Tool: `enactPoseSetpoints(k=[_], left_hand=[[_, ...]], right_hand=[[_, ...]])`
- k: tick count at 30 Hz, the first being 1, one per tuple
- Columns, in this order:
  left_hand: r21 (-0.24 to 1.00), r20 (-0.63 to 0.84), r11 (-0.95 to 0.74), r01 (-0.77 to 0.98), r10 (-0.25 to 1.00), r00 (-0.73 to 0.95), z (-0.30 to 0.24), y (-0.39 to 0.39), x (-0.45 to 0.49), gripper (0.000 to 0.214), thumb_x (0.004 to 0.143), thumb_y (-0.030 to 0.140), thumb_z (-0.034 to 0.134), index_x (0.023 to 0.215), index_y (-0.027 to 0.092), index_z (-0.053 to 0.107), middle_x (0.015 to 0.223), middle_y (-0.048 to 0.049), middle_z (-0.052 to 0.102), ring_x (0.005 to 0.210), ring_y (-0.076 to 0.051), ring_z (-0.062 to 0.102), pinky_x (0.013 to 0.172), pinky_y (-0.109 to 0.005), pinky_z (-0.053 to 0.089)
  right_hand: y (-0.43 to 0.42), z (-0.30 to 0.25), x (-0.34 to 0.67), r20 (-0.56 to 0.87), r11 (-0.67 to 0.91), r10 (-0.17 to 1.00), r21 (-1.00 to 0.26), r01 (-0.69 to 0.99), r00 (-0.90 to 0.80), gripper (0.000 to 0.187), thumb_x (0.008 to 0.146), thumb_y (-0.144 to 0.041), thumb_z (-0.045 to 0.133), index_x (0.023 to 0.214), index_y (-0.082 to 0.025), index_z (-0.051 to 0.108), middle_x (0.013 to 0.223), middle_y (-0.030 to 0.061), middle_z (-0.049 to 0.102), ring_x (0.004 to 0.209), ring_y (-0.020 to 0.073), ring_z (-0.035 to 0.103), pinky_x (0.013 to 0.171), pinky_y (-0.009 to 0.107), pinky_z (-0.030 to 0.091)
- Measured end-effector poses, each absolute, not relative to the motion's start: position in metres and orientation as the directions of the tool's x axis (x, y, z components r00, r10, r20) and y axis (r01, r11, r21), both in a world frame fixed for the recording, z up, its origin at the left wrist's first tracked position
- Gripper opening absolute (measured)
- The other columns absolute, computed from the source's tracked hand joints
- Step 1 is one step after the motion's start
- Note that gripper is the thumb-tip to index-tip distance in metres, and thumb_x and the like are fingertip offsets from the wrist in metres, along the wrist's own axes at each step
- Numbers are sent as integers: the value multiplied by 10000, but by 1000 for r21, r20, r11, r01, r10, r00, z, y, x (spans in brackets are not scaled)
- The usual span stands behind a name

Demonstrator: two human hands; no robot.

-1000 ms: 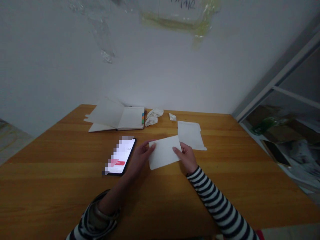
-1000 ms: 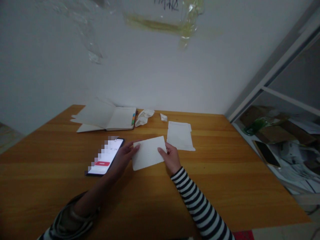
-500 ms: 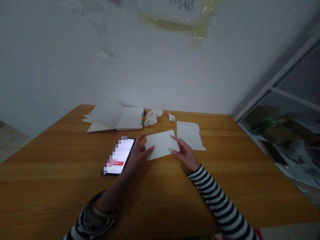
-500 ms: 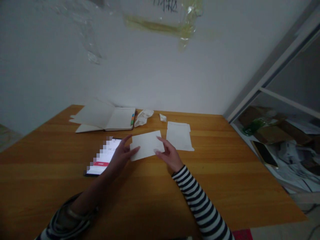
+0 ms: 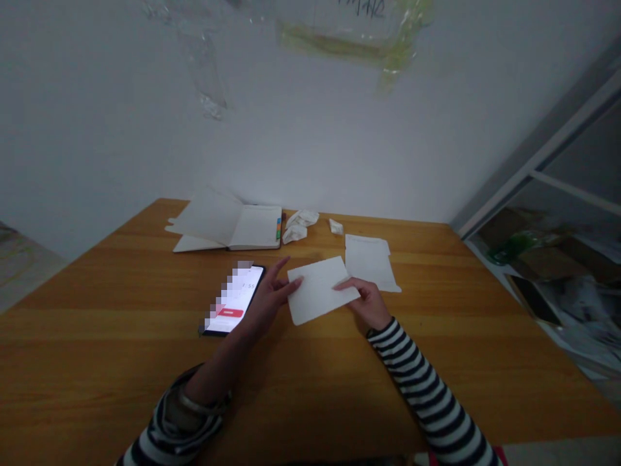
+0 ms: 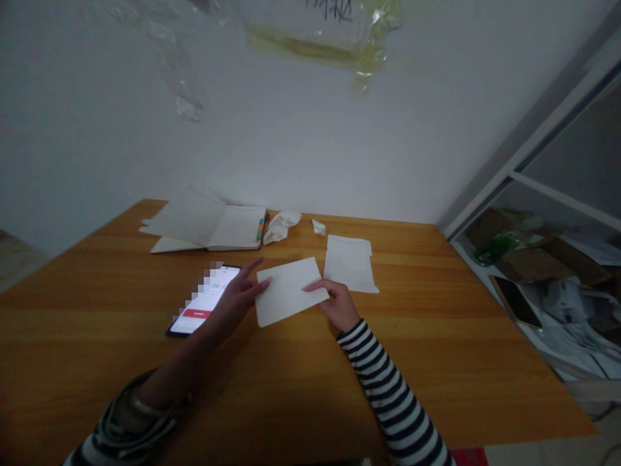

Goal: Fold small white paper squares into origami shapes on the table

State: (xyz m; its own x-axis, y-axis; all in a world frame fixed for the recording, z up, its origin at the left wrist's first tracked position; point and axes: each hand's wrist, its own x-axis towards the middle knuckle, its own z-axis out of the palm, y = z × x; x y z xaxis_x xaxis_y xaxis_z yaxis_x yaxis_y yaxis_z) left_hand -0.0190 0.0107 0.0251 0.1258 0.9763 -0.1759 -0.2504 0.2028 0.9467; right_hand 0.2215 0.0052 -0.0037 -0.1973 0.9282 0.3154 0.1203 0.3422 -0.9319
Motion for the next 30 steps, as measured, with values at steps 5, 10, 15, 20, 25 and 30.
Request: enactPoseSetpoints(k=[5, 10, 15, 20, 25, 30], left_hand=[[962, -213, 247, -119, 946, 246, 22, 12, -22, 522, 684, 397, 817, 1127, 148, 700, 824, -64, 747, 647, -166, 651, 554, -239, 446], [965, -216, 242, -98, 951, 222, 9, 12, -18, 367, 664, 436, 826, 792, 147, 639, 689, -16, 684, 591, -134, 613, 532, -224, 443], [920, -281, 297, -255, 955, 96, 4, 16, -17, 447, 640, 430, 841, 857, 186, 535, 717, 11, 673, 602, -129, 631, 529, -218, 484], [900, -270, 333, -281, 932, 241, 10, 13, -19, 545, 675, 356, 834, 1107, 202, 540, 780, -5, 701, 621, -130, 655, 530, -197, 474], [915, -225, 315, -252, 917, 328, 13, 5, -14, 840, 723, 361, 805, 1427, 248, 359, 900, -39, 738, 744, -178, 703, 655, -259, 537], [958, -10, 108, -265, 937, 348, 21, 0, -8, 789, 771, 419, 759, 1468, 297, 409, 1358, -125, 609, 1171, -278, 625, 958, -397, 517]], right_hand=[[3, -1, 217, 266, 272, 949, -962, 13, -171, 252, 816, -385, 720, 1034, -262, 743, 1008, 56, 759, 942, 246, 679, 849, 382, 516], [4, -7, 207, 25, 38, 999, -954, -297, 48, 582, 888, -575, 556, 1402, -314, 479, 1002, 43, 736, 794, 201, 680, 704, 335, 545], [0, -11, 205, 173, 155, 980, -974, -166, -97, 699, 857, -370, 656, 1482, -402, 344, 1196, 31, 665, 885, 178, 670, 824, 354, 542], [-1, -4, 207, 378, 399, 911, -908, 125, -166, 450, 839, -246, 646, 1283, -318, 631, 1266, 56, 646, 1133, 235, 600, 957, 396, 480], [-1, -4, 207, 433, 450, 892, -879, 161, -127, 125, 782, -278, 741, 902, -253, 763, 1008, 54, 714, 983, 239, 643, 911, 390, 481], [-2, -10, 201, 300, 295, 952, -952, 79, 58, 227, 826, -434, 699, 767, -215, 686, 723, 4, 654, 721, 188, 592, 717, 315, 505]])
